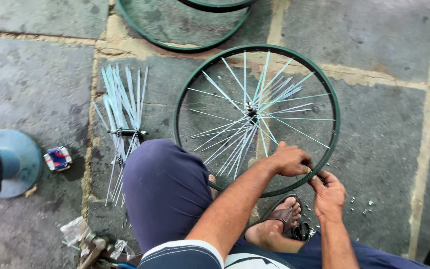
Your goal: The person assembles a bicycle wheel by inserting metal spokes into the hub and through the holes in the rim, then securing them with small nuts.
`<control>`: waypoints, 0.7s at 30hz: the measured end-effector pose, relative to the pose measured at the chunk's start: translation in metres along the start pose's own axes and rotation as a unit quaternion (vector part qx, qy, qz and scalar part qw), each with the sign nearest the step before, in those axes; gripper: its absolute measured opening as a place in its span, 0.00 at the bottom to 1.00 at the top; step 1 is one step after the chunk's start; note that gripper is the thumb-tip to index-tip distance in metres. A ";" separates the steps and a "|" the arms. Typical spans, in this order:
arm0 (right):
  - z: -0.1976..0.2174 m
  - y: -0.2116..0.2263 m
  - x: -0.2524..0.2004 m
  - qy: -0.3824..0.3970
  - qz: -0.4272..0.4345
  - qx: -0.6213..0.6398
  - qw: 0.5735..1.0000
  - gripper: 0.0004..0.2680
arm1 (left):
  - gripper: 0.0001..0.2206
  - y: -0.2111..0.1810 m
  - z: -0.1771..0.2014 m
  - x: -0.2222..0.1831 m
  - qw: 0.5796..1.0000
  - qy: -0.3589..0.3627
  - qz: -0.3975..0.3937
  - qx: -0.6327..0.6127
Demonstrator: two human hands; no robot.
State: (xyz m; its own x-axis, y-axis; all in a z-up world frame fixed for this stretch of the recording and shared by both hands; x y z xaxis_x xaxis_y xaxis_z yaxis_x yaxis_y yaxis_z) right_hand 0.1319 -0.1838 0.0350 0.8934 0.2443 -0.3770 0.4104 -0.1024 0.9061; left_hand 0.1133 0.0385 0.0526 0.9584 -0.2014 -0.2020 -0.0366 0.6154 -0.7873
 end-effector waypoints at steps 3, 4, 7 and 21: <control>-0.002 -0.001 0.002 -0.004 -0.002 -0.003 1.000 0.08 | 0.13 0.001 0.001 0.000 0.998 0.021 0.019 0.055; -0.002 -0.001 0.001 -0.004 -0.007 0.003 1.000 0.08 | 0.13 0.000 0.002 0.000 0.999 0.010 0.010 0.042; -0.003 0.002 -0.001 -0.002 -0.009 0.006 1.000 0.08 | 0.14 -0.002 0.002 0.001 1.000 0.004 0.000 0.010; -0.014 0.011 -0.004 -0.004 -0.047 0.055 0.997 0.09 | 0.14 -0.006 0.000 0.000 0.998 0.021 0.031 0.056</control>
State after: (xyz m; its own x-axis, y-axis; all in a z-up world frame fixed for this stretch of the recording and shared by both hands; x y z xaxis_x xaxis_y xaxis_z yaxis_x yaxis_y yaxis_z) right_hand 0.1299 -0.1725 0.0491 0.8515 0.2510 -0.4605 0.5091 -0.1851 0.8406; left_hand 0.1136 0.0348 0.0573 0.9424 -0.1913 -0.2745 -0.0612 0.7082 -0.7034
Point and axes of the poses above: each hand's wrist, its own x-axis towards the middle knuckle, its own z-axis out of the back of the hand, y = z × x, the point moved 2 cm from there along x, towards the middle knuckle, and after that the axes turned 13 degrees about x, right-handed, at the moved point
